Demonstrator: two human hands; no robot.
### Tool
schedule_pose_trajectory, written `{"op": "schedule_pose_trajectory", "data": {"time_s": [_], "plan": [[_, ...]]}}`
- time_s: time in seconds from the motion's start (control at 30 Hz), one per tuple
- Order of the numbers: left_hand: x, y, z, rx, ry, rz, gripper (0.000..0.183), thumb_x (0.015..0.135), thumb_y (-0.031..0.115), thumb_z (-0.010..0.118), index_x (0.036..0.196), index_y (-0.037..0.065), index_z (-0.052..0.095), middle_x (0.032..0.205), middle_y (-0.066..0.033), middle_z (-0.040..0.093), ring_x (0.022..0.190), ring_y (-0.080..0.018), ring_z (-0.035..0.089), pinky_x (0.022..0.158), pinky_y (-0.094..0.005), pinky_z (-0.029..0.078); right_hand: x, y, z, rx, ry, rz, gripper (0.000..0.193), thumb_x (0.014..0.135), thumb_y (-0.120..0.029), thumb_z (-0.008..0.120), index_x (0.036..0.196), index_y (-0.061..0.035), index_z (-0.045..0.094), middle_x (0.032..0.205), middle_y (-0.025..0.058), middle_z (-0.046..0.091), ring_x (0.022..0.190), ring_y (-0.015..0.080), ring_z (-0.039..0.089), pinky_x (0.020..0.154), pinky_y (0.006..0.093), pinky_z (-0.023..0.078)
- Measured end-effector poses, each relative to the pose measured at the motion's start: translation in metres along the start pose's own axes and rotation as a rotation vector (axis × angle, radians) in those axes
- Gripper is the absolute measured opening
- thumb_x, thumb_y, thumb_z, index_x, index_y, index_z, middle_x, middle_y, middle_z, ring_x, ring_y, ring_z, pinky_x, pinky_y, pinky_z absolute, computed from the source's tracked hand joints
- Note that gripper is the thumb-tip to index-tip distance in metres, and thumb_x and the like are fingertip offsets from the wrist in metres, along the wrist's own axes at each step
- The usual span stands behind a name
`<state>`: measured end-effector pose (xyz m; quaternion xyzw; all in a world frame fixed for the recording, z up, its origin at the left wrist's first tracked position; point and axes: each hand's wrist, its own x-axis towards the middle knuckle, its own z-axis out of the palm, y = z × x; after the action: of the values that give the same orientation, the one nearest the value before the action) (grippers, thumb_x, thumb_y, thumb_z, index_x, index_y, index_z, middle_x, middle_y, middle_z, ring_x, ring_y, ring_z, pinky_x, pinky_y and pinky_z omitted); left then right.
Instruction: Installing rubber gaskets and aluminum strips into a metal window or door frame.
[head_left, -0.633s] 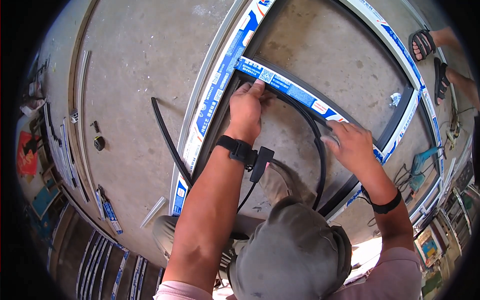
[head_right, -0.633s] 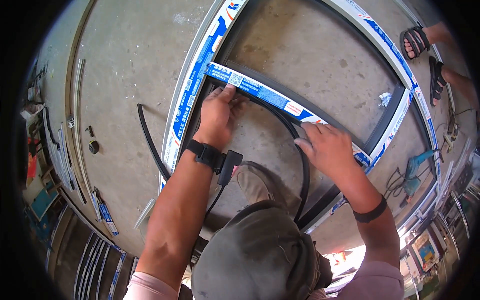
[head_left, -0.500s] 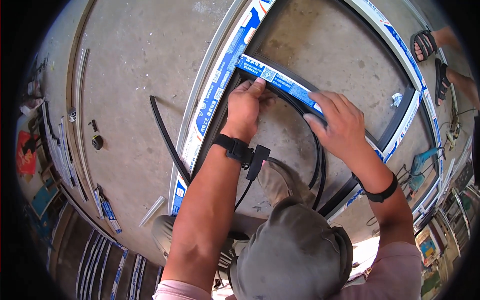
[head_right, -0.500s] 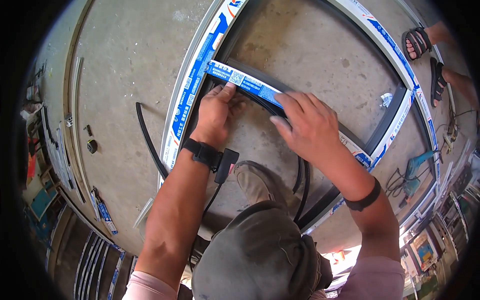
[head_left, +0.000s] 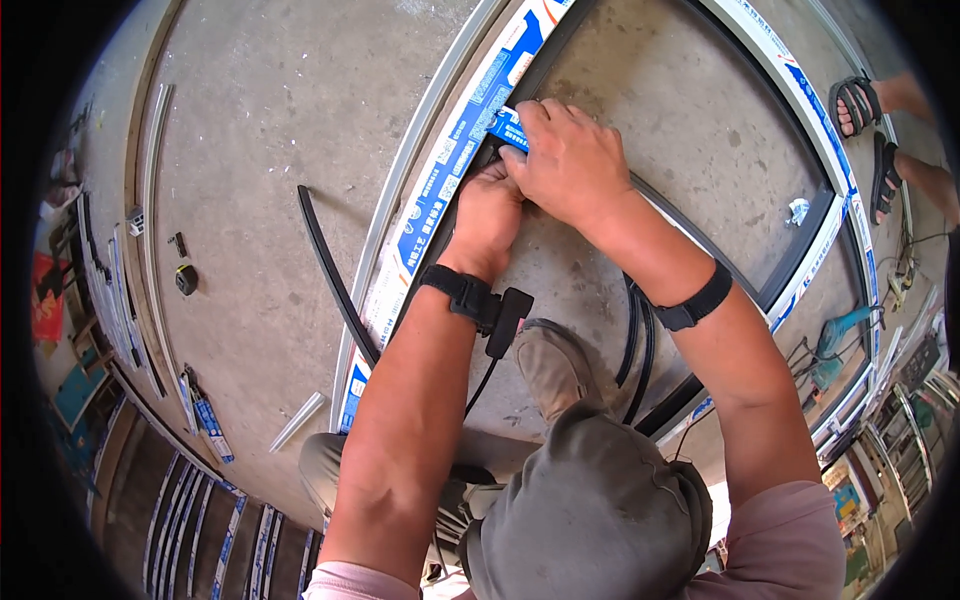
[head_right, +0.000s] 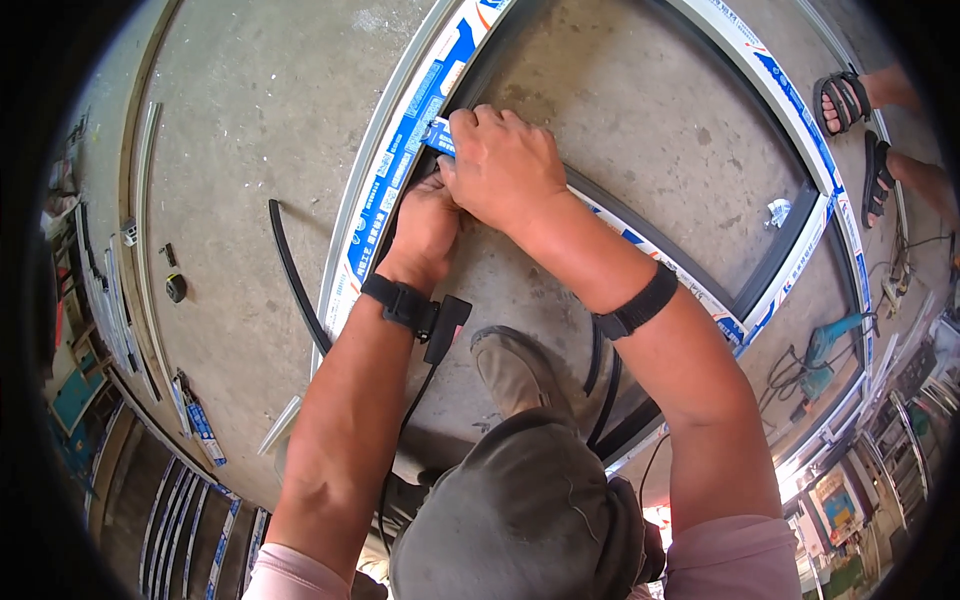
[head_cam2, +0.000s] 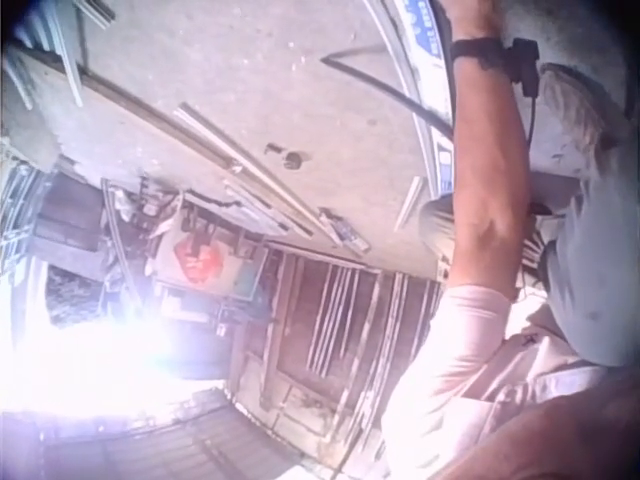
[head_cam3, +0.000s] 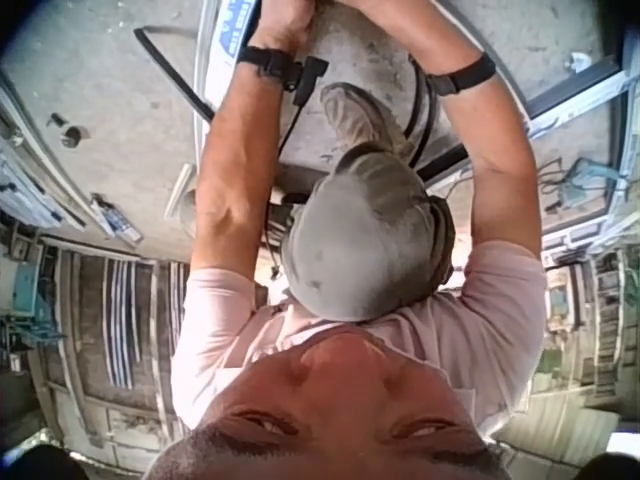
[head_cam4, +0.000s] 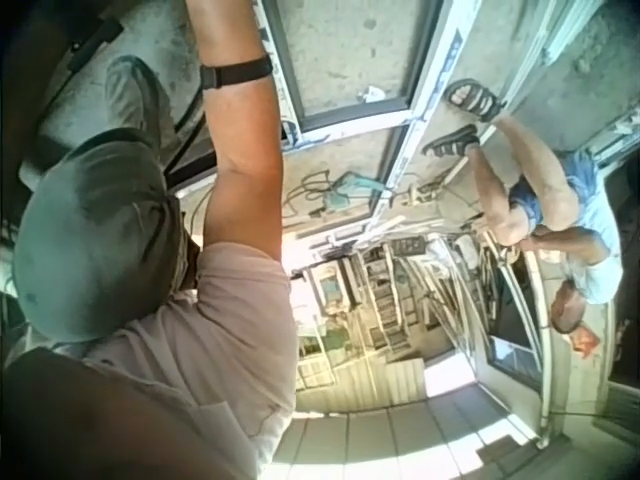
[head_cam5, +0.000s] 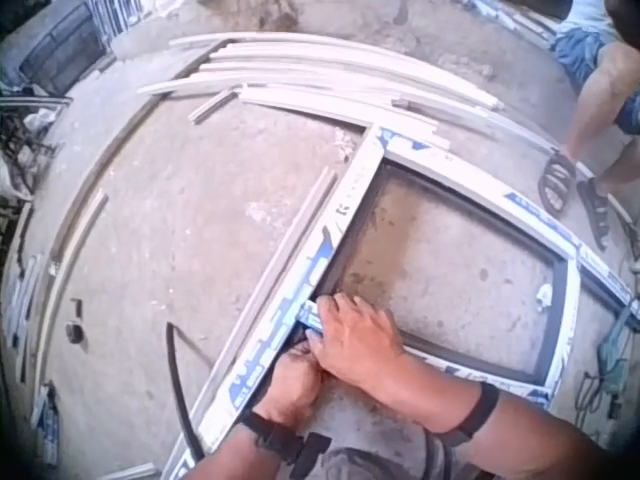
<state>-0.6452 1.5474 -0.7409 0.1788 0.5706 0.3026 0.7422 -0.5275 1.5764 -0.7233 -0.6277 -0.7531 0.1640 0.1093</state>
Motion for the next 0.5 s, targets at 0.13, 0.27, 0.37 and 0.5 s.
{"op": "schedule_pose_trajectory", "data": {"time_s": [0.13,0.27,0.37,0.5], "plan": [[0.004,-0.004,-0.002,0.000,-0.007,-0.002,0.009,0.092,0.009,0.057,0.092,0.004,0.065,0.079,-0.0041,0.065,0.067,-0.0131,0.056,0.063,-0.0260,0.043,0.006,-0.001,0.001,-0.038,-0.006,0.015,0.032,0.079,-0.030,0.070,0.096,-0.0072,0.055,0.092,0.0126,0.065,0.089,0.0337,0.066,0.072,0.0487,0.054],[0.007,-0.008,-0.003,0.043,-0.018,0.023,0.011,0.092,0.009,0.058,0.098,0.002,0.065,0.089,-0.0046,0.067,0.073,-0.0140,0.059,0.067,-0.0263,0.045,0.012,-0.002,0.000,-0.057,-0.025,0.017,0.031,0.078,-0.030,0.069,0.093,-0.0067,0.054,0.090,0.0139,0.065,0.084,0.0345,0.067,0.071,0.0489,0.055],[-0.002,-0.010,0.004,-0.052,-0.009,0.020,0.017,0.091,0.009,0.059,0.105,0.001,0.064,0.096,-0.0049,0.067,0.080,-0.0146,0.061,0.072,-0.0267,0.047,0.015,-0.003,-0.003,-0.104,-0.016,0.005,0.033,0.078,-0.032,0.070,0.093,-0.0067,0.054,0.089,0.0145,0.066,0.082,0.0342,0.068,0.070,0.0475,0.055],[-0.011,-0.025,0.017,-0.221,0.001,0.015,0.022,0.090,0.002,0.060,0.112,0.000,0.060,0.104,-0.0076,0.067,0.091,-0.0181,0.065,0.083,-0.0324,0.053,0.017,-0.006,-0.003,-0.130,-0.081,0.018,0.036,0.078,-0.035,0.071,0.094,-0.0067,0.056,0.088,0.0147,0.068,0.082,0.0316,0.069,0.069,0.0437,0.057]]}}
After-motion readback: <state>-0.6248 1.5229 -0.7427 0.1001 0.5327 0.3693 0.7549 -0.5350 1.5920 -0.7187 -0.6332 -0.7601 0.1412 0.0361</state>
